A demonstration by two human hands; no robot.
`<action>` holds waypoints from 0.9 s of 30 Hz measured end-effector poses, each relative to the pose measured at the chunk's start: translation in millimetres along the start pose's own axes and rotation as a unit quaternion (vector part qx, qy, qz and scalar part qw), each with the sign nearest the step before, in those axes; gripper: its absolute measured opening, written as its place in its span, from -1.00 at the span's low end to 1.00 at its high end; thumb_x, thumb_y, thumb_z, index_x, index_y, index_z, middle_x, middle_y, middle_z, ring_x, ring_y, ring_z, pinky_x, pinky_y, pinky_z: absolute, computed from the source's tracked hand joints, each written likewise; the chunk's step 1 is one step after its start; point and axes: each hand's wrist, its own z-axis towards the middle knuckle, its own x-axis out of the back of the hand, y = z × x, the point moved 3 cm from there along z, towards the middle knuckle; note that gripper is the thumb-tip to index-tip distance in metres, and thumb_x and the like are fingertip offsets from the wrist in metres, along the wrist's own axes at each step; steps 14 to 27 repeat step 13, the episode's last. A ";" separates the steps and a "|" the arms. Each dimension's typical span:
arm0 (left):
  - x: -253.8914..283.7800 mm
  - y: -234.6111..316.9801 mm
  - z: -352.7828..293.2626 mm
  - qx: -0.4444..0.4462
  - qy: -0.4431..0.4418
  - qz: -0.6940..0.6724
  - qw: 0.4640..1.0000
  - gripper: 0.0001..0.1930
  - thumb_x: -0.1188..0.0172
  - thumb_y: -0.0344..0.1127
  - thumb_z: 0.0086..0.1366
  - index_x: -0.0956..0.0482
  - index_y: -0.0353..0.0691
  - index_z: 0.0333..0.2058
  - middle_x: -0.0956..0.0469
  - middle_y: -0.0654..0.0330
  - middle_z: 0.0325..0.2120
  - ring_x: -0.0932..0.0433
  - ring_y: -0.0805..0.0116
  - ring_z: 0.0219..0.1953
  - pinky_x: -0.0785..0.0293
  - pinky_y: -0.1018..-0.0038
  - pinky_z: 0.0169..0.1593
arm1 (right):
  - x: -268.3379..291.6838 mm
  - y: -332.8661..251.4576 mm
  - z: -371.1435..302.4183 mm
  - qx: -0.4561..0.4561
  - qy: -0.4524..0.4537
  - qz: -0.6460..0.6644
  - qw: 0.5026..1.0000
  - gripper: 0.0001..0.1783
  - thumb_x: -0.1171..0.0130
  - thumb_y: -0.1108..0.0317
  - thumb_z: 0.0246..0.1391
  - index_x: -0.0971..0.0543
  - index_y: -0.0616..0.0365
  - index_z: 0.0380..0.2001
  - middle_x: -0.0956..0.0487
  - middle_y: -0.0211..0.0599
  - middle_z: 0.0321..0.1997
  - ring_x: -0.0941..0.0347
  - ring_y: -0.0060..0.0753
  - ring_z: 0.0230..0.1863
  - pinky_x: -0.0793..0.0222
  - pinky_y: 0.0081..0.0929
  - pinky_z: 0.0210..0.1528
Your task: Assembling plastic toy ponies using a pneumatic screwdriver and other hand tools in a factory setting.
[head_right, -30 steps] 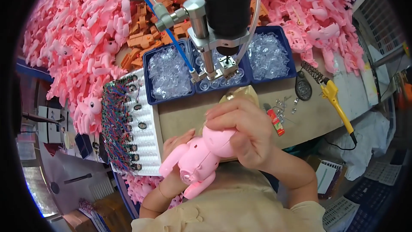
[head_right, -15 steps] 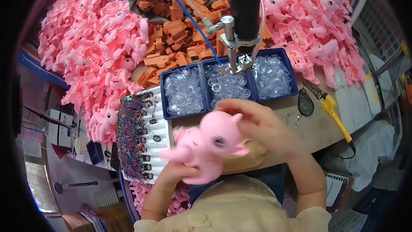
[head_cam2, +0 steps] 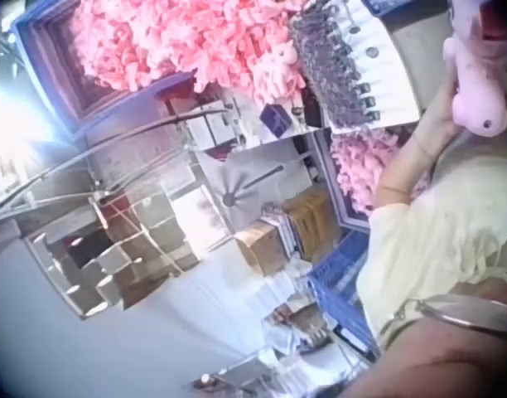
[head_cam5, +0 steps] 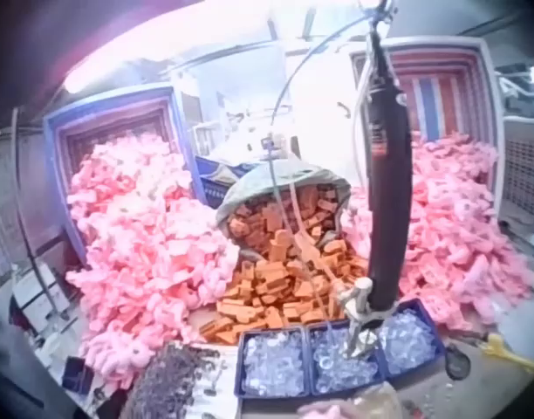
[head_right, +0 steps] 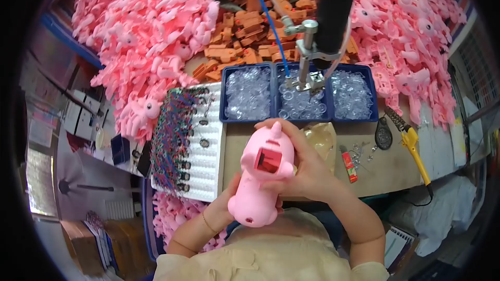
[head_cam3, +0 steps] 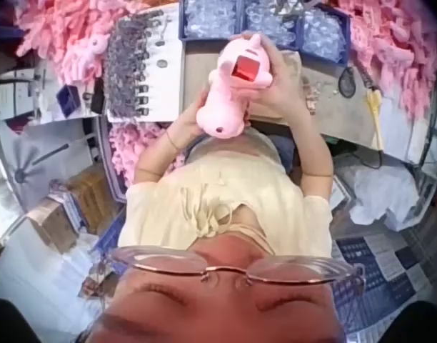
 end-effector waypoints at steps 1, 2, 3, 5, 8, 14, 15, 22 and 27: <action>0.3 -3.1 -7.0 -0.010 0.000 -0.002 1.000 -0.37 0.12 0.12 0.29 -0.17 -0.28 0.13 -0.40 -0.07 -0.07 -0.44 0.10 -0.03 -0.40 0.30 0.04 | -5.5 4.4 -2.1 -0.010 0.029 0.027 0.999 0.01 -0.50 0.32 -0.43 -0.17 0.15 0.15 -0.23 -0.19 0.19 -0.24 -0.37 0.13 -0.20 -0.42 0.15; 4.8 -3.9 -14.6 -0.057 0.076 0.084 0.992 -0.35 0.13 0.13 0.29 -0.13 -0.26 0.15 -0.37 -0.02 -0.03 -0.41 0.14 0.00 -0.38 0.30 0.05 | -10.8 8.2 -5.4 -0.020 0.059 0.054 0.997 -0.01 -0.47 0.36 -0.37 -0.15 0.12 0.18 -0.21 -0.24 0.21 -0.18 -0.38 0.18 -0.16 -0.43 0.18; 8.8 -4.1 -23.9 -0.102 0.153 0.166 0.969 -0.34 0.13 0.14 0.29 -0.09 -0.24 0.17 -0.34 0.02 0.02 -0.39 0.17 0.04 -0.37 0.30 0.07 | -16.6 10.7 -12.0 -0.025 0.049 0.055 0.997 -0.01 -0.47 0.36 -0.37 -0.15 0.12 0.18 -0.21 -0.24 0.21 -0.18 -0.38 0.18 -0.16 -0.43 0.18; 6.4 7.1 -45.2 -0.208 0.210 0.418 0.859 -0.37 -0.12 -0.11 0.22 -0.09 -0.20 0.17 -0.28 0.17 0.06 -0.32 0.28 0.09 -0.33 0.36 0.09 | -20.3 15.9 -27.1 -0.072 0.045 0.023 0.996 0.06 -0.46 0.38 -0.35 -0.07 0.09 0.24 -0.17 -0.24 0.24 -0.15 -0.35 0.21 -0.14 -0.42 0.20; -2.5 8.3 -68.4 -0.263 0.313 0.762 0.502 -0.24 -0.39 -0.43 -0.10 -0.17 -0.21 0.07 -0.34 0.16 -0.04 -0.38 0.31 -0.01 -0.37 0.42 0.01 | -36.4 16.3 -32.3 -0.088 0.022 0.062 0.994 0.13 -0.40 0.52 -0.36 0.05 0.03 0.29 -0.20 -0.26 0.21 -0.18 -0.34 0.21 -0.20 -0.41 0.16; -11.7 -10.8 -99.1 -0.346 0.352 0.718 0.491 -0.22 -0.42 -0.39 -0.12 -0.14 -0.12 0.06 -0.36 0.14 -0.09 -0.41 0.30 -0.07 -0.40 0.39 -0.06 | -60.0 24.3 -36.7 -0.150 0.015 0.137 0.979 0.18 -0.33 0.61 -0.40 0.10 -0.06 0.30 -0.10 -0.27 0.25 -0.19 -0.23 0.23 -0.28 -0.25 0.12; -11.7 -10.8 -99.1 -0.346 0.352 0.718 0.491 -0.22 -0.42 -0.39 -0.12 -0.14 -0.12 0.06 -0.36 0.14 -0.09 -0.41 0.30 -0.07 -0.40 0.39 -0.06 | -60.0 24.3 -36.7 -0.150 0.015 0.137 0.979 0.18 -0.33 0.61 -0.40 0.10 -0.06 0.30 -0.10 -0.27 0.25 -0.19 -0.23 0.23 -0.28 -0.25 0.12; -11.7 -10.8 -99.1 -0.346 0.352 0.718 0.491 -0.22 -0.42 -0.39 -0.12 -0.14 -0.12 0.06 -0.36 0.14 -0.09 -0.41 0.30 -0.07 -0.40 0.39 -0.06 | -60.0 24.3 -36.7 -0.150 0.015 0.137 0.979 0.18 -0.33 0.61 -0.40 0.10 -0.06 0.30 -0.10 -0.27 0.25 -0.19 -0.23 0.23 -0.28 -0.25 0.12; -11.7 -10.8 -99.1 -0.346 0.352 0.718 0.491 -0.22 -0.42 -0.39 -0.12 -0.14 -0.12 0.06 -0.36 0.14 -0.09 -0.41 0.30 -0.07 -0.40 0.39 -0.06 | -60.0 24.3 -36.7 -0.150 0.015 0.137 0.979 0.18 -0.33 0.61 -0.40 0.10 -0.06 0.30 -0.10 -0.27 0.25 -0.19 -0.23 0.23 -0.28 -0.25 0.12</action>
